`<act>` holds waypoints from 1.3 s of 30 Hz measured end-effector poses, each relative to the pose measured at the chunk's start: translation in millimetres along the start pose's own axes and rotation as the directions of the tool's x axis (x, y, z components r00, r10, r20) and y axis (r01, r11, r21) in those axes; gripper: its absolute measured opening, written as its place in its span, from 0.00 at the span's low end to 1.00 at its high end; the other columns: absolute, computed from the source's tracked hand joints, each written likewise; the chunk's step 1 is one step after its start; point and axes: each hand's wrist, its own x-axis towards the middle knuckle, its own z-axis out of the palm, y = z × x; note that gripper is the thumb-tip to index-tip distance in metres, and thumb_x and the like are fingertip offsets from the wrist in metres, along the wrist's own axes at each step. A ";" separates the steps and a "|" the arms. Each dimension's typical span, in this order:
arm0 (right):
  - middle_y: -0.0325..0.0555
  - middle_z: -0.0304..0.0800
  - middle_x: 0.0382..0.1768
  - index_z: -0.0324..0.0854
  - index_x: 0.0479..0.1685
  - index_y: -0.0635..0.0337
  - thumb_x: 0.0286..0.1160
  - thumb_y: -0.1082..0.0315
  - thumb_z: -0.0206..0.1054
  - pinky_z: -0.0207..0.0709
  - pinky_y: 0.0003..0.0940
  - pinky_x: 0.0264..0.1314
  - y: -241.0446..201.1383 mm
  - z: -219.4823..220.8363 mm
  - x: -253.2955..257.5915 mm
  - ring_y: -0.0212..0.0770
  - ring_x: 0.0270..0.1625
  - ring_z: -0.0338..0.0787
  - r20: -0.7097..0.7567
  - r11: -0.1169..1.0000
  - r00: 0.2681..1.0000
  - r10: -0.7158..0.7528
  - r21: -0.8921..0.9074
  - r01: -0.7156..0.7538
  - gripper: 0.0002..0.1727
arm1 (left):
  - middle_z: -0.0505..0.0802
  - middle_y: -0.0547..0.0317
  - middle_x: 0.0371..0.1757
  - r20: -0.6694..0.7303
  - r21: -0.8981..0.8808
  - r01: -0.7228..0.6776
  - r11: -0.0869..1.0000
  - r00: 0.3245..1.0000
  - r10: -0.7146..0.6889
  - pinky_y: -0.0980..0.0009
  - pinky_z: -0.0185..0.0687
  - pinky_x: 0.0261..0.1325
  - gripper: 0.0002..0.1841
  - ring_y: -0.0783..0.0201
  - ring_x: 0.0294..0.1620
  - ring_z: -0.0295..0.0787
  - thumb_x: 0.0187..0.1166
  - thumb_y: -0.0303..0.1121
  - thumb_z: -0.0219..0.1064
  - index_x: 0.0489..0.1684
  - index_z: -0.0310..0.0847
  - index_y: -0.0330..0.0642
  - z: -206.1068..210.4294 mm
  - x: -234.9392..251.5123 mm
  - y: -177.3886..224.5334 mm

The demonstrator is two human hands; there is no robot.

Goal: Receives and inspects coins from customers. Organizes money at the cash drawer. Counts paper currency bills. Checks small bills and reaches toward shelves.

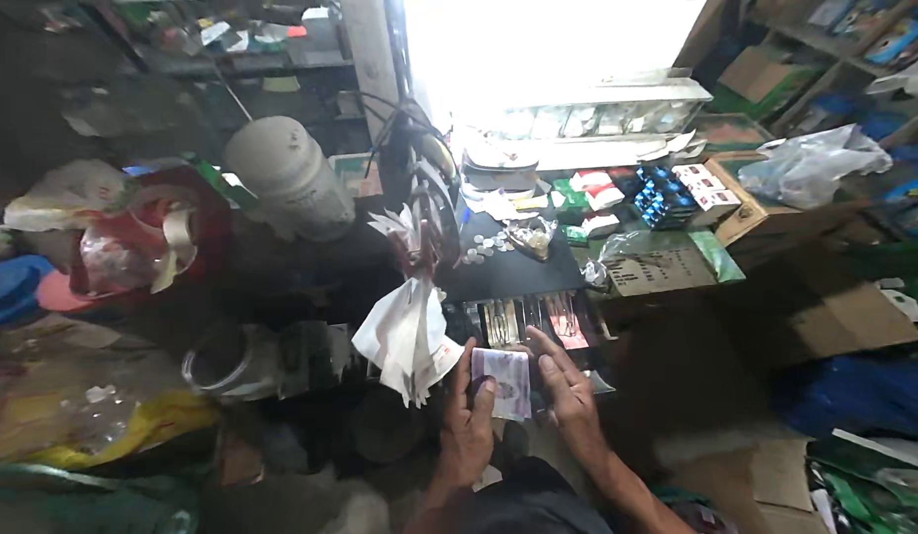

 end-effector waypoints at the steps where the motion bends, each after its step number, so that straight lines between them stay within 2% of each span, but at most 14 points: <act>1: 0.55 0.85 0.70 0.58 0.85 0.78 0.94 0.64 0.40 0.85 0.32 0.67 2.7 -0.3 0.9 0.36 0.64 0.89 0.012 0.998 0.998 0.060 0.008 -0.060 0.29 | 0.78 0.36 0.79 -0.024 0.038 -0.012 0.999 1.000 0.013 0.73 0.79 0.74 0.30 0.68 0.73 0.82 0.83 0.23 0.56 0.85 0.56 0.19 6.7 2.4 -4.6; 4: 0.59 0.73 0.78 0.45 0.89 0.77 0.93 0.55 0.48 0.77 0.26 0.77 8.8 4.3 3.5 0.30 0.73 0.81 0.051 0.986 0.987 0.150 0.060 -0.153 0.38 | 0.75 0.32 0.82 -0.054 0.160 -0.038 0.986 0.997 0.047 0.74 0.73 0.79 0.31 0.66 0.78 0.78 0.81 0.22 0.54 0.85 0.55 0.18 35.6 8.5 -16.5; 6: 0.58 0.75 0.76 0.46 0.88 0.77 0.92 0.58 0.51 0.77 0.26 0.77 11.4 -3.8 11.0 0.30 0.73 0.81 0.072 0.984 0.986 0.153 0.082 -0.159 0.37 | 0.77 0.33 0.80 -0.078 0.164 -0.069 0.984 0.994 0.083 0.75 0.75 0.78 0.30 0.68 0.76 0.80 0.81 0.20 0.55 0.84 0.56 0.17 47.9 16.0 -21.0; 9: 0.52 0.86 0.68 0.64 0.81 0.76 0.86 0.69 0.57 0.81 0.26 0.71 12.4 -33.6 27.0 0.29 0.66 0.87 0.125 0.984 0.977 0.173 0.024 -0.177 0.28 | 0.82 0.39 0.75 -0.104 0.158 -0.127 0.979 0.984 0.144 0.76 0.82 0.70 0.29 0.73 0.68 0.85 0.80 0.19 0.56 0.82 0.58 0.16 58.9 31.6 -25.6; 11: 0.45 0.93 0.53 0.79 0.67 0.73 0.80 0.75 0.64 0.87 0.25 0.59 17.0 -53.2 38.1 0.28 0.53 0.92 0.087 0.986 0.983 0.161 0.019 -0.164 0.18 | 0.84 0.42 0.73 -0.118 0.167 -0.143 0.976 0.979 0.164 0.77 0.85 0.65 0.28 0.74 0.62 0.87 0.79 0.18 0.56 0.79 0.61 0.15 66.6 42.4 -28.1; 13: 0.39 0.95 0.45 0.86 0.55 0.70 0.74 0.78 0.68 0.88 0.22 0.52 24.4 -71.0 49.0 0.25 0.45 0.92 0.062 0.994 0.992 0.109 0.024 -0.110 0.13 | 0.87 0.44 0.69 -0.120 0.165 -0.126 0.978 0.982 0.146 0.76 0.86 0.64 0.26 0.73 0.60 0.89 0.78 0.18 0.58 0.76 0.64 0.15 75.9 48.2 -32.0; 18: 0.40 0.96 0.47 0.89 0.48 0.70 0.68 0.85 0.65 0.88 0.21 0.55 39.3 -104.3 74.1 0.24 0.47 0.93 0.105 0.998 0.994 -0.027 0.055 0.021 0.12 | 0.93 0.55 0.55 -0.122 0.118 -0.087 0.989 0.987 0.101 0.74 0.88 0.61 0.16 0.72 0.55 0.90 0.78 0.18 0.60 0.62 0.79 0.23 90.4 57.6 -43.7; 22: 0.39 0.96 0.43 0.90 0.40 0.68 0.63 0.89 0.59 0.87 0.22 0.56 45.8 -121.0 90.1 0.25 0.47 0.92 0.134 0.997 0.990 -0.049 0.060 0.041 0.16 | 0.94 0.48 0.56 -0.125 0.027 -0.046 0.999 0.991 0.049 0.66 0.87 0.67 0.16 0.61 0.60 0.92 0.79 0.16 0.53 0.58 0.82 0.23 94.2 63.3 -50.4; 25: 0.41 0.95 0.41 0.92 0.38 0.67 0.63 0.88 0.61 0.86 0.22 0.55 51.2 -134.0 103.5 0.27 0.47 0.91 0.200 0.993 0.973 -0.117 0.022 0.115 0.14 | 0.95 0.47 0.56 -0.091 -0.044 0.089 0.995 0.992 -0.093 0.63 0.90 0.61 0.18 0.60 0.56 0.93 0.90 0.28 0.48 0.62 0.80 0.23 91.9 68.7 -48.1; 27: 0.43 0.94 0.41 0.91 0.37 0.64 0.67 0.85 0.63 0.85 0.24 0.56 55.3 -140.6 107.4 0.29 0.48 0.90 0.277 0.983 0.945 -0.172 -0.005 0.181 0.12 | 0.94 0.51 0.54 -0.001 0.025 0.150 0.988 0.989 -0.150 0.67 0.90 0.58 0.18 0.66 0.52 0.92 0.90 0.31 0.52 0.63 0.80 0.24 90.5 71.6 -44.9; 30: 0.42 0.94 0.42 0.92 0.37 0.59 0.74 0.80 0.65 0.85 0.27 0.61 57.3 -147.9 104.0 0.30 0.52 0.91 0.321 0.971 0.924 -0.208 -0.047 0.234 0.10 | 0.94 0.52 0.52 0.139 0.050 0.196 0.979 0.970 -0.201 0.69 0.92 0.54 0.17 0.67 0.48 0.93 0.81 0.26 0.66 0.63 0.80 0.24 95.5 69.2 -44.1; 33: 0.43 0.96 0.48 0.91 0.49 0.67 0.76 0.82 0.58 0.86 0.27 0.63 51.2 -150.7 93.2 0.29 0.54 0.92 0.308 0.995 0.947 -0.088 -0.015 0.098 0.14 | 0.93 0.54 0.46 0.089 0.028 0.185 0.982 0.978 -0.187 0.70 0.92 0.47 0.12 0.69 0.41 0.92 0.79 0.23 0.68 0.55 0.81 0.25 99.6 57.1 -47.8; 36: 0.43 0.94 0.52 0.81 0.67 0.71 0.85 0.74 0.55 0.90 0.25 0.49 40.0 -147.3 85.2 0.29 0.46 0.93 0.317 0.977 0.925 0.210 -0.027 -0.213 0.18 | 0.92 0.54 0.46 0.028 0.046 0.145 0.988 0.989 -0.146 0.72 0.91 0.44 0.09 0.70 0.38 0.90 0.78 0.21 0.67 0.51 0.82 0.26 93.4 47.3 -54.8; 39: 0.39 0.95 0.45 0.87 0.55 0.68 0.79 0.76 0.65 0.91 0.24 0.42 41.0 -137.1 81.0 0.27 0.38 0.93 0.364 0.964 0.893 0.264 -0.056 -0.262 0.11 | 0.92 0.53 0.45 -0.017 0.093 0.104 0.990 0.995 -0.102 0.73 0.91 0.43 0.08 0.71 0.38 0.90 0.76 0.20 0.67 0.49 0.83 0.25 89.7 43.7 -57.2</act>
